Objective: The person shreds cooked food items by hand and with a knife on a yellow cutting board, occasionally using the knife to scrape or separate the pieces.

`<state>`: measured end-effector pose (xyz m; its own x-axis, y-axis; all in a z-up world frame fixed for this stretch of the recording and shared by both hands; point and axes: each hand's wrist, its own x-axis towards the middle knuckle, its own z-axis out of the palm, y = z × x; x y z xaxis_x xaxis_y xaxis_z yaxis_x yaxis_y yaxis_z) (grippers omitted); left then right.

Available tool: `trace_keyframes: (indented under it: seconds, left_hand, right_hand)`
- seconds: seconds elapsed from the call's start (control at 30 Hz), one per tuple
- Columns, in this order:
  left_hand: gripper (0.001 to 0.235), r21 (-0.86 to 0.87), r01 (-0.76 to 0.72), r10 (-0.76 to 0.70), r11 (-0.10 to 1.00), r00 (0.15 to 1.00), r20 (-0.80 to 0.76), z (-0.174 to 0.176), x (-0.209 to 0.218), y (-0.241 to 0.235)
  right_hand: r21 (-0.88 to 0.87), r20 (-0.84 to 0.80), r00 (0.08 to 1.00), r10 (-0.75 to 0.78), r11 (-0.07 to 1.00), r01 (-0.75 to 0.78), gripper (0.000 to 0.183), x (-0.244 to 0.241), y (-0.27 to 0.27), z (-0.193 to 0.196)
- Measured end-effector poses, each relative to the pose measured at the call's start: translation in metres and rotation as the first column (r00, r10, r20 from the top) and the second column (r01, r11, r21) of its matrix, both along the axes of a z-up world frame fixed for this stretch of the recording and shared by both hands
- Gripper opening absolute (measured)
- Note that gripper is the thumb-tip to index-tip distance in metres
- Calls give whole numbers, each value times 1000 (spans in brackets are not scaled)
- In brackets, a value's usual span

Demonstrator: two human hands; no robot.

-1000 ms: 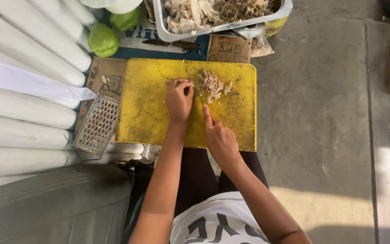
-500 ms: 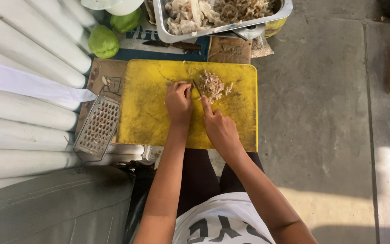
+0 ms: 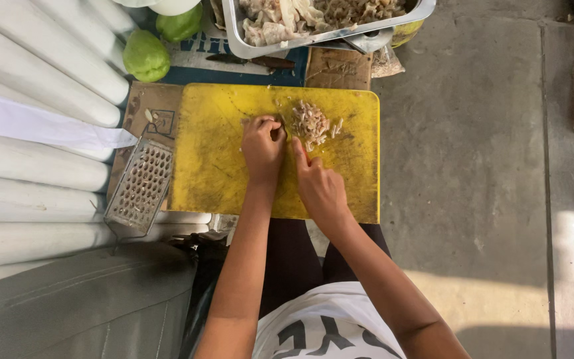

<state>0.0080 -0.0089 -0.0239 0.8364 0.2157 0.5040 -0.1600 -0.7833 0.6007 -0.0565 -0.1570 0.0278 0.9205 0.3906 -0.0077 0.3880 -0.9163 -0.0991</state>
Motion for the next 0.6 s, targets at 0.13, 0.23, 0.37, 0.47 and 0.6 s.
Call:
trace_keyframes:
  seconds: [0.13,0.23,0.37,0.47,0.6]
  left_hand:
    - [13,-24,-17,18,1000,1000,25,1,1,-1]
    - [11,-51,-30,32,998,999,41,2,1,-2]
    - [8,-56,-50,51,997,999,13,5,1,-4]
    - [7,-65,-47,48,997,999,13,8,-1,-6]
    - [7,-61,-2,7,998,997,79,14,-7,-4]
  right_hand:
    - [-47,161,987,12,999,-4,77,-5,8,-7]
    - [-39,198,980,12,999,-5,77,-13,6,-8]
    - [-83,170,985,35,996,-21,76,-23,-1,-6]
    - [-117,168,985,45,993,-25,79,-31,-5,-3]
    - [-44,191,982,6,999,3,77,-43,-12,7]
